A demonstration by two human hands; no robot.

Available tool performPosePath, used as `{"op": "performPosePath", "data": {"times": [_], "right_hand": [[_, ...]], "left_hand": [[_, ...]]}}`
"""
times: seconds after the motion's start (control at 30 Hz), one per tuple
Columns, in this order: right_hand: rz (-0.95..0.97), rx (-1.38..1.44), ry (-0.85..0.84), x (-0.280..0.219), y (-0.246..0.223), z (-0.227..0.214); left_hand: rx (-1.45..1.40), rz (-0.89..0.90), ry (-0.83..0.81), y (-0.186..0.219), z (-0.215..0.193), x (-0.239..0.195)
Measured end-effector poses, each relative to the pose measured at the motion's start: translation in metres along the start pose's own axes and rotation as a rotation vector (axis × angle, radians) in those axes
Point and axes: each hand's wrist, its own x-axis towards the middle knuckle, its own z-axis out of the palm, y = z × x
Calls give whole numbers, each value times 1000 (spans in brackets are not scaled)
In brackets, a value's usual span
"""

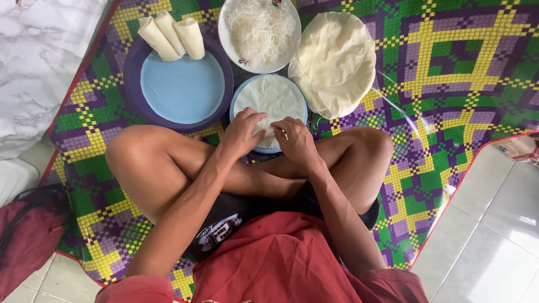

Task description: The person sits on a mat and uses their hands to place shredded white filling onto a thin, round wrapper. They then roll the wrapper into a cylindrical shape and place the finished roll onto a nearby plate.

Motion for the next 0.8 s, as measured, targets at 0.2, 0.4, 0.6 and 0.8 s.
{"op": "performPosePath", "data": {"times": [0.2, 0.4, 0.6, 0.8], "right_hand": [[-15, 79, 24, -2, -5, -13], [17, 108, 29, -9, 10, -16], [29, 36, 58, -10, 20, -7], [48, -106, 58, -17, 37, 2]], "left_hand": [[-11, 163, -77, -3, 13, 9], [10, 152, -68, 10, -12, 0], [187, 170, -126, -2, -6, -1], [358, 242, -90, -15, 12, -6]]}}
